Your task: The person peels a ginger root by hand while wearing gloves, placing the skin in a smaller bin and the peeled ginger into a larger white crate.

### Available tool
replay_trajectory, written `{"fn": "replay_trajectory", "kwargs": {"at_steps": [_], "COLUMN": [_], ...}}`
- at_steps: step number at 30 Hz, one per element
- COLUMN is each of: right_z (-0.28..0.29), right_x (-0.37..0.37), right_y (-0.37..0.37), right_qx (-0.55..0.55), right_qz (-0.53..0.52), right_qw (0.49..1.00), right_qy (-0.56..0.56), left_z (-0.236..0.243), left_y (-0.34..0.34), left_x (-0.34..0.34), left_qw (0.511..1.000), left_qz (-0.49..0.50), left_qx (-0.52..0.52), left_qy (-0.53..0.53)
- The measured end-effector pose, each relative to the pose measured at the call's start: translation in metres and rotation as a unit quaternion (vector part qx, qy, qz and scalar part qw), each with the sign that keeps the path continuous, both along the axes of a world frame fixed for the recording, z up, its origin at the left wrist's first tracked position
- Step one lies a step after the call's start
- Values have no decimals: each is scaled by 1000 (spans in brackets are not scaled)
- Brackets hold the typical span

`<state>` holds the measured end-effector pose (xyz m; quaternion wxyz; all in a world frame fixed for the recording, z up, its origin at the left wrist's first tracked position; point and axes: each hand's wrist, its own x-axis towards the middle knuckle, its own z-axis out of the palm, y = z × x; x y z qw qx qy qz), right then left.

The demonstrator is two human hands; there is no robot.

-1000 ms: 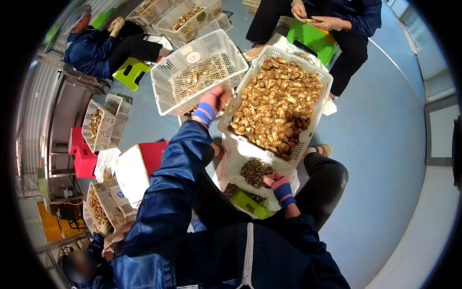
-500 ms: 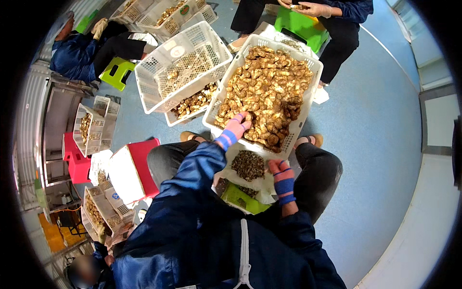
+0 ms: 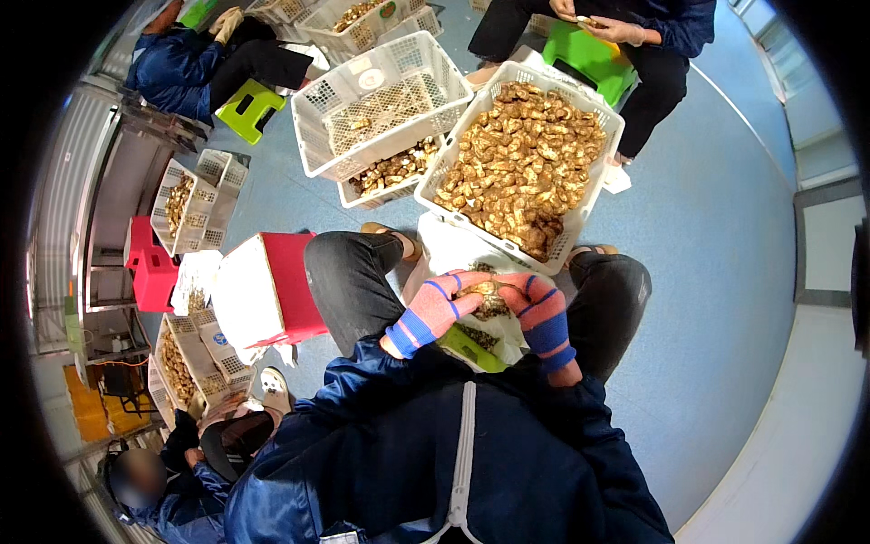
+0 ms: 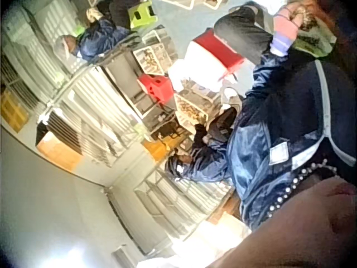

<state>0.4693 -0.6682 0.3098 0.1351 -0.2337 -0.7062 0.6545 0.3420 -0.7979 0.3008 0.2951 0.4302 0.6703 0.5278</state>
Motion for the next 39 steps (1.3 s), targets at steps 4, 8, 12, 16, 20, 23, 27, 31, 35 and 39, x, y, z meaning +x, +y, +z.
{"fn": "replay_trajectory", "kwargs": {"at_steps": [4, 8, 12, 16, 20, 23, 27, 31, 35, 39], "right_z": [0, 4, -3, 12, 0, 5, 7, 8, 23, 14], "right_x": [2, 2, 2, 7, 6, 7, 10, 10, 12, 11], "right_y": [-7, -13, -16, -20, -13, -13, -9, -6, -11, -15], "right_qx": [220, 248, 293, -15, 254, 235, -35, -82, -4, 105], "right_qz": [21, 40, 33, 1, 33, 30, -7, 1, 35, 29], "right_qw": [971, 961, 949, 1000, 958, 970, 999, 996, 999, 990], "right_qy": [92, 113, 109, 21, 131, 48, -21, -22, 24, 88], "left_z": [13, 10, 10, 13, 13, 11, 15, 12, 20, 15], "left_y": [-6, -12, -12, -21, -13, -13, -14, -12, -17, -17], "left_x": [8, 12, 14, 15, 21, 22, 22, 20, 17, 13], "left_qw": [979, 966, 957, 974, 956, 936, 931, 919, 984, 994], "left_qz": [28, 54, 54, 34, 54, 50, 39, 31, 19, 12], "left_qx": [24, 39, 46, 33, 44, 35, 62, 53, 87, 59], "left_qy": [199, 250, 281, 223, 285, 347, 358, 390, 154, 93]}}
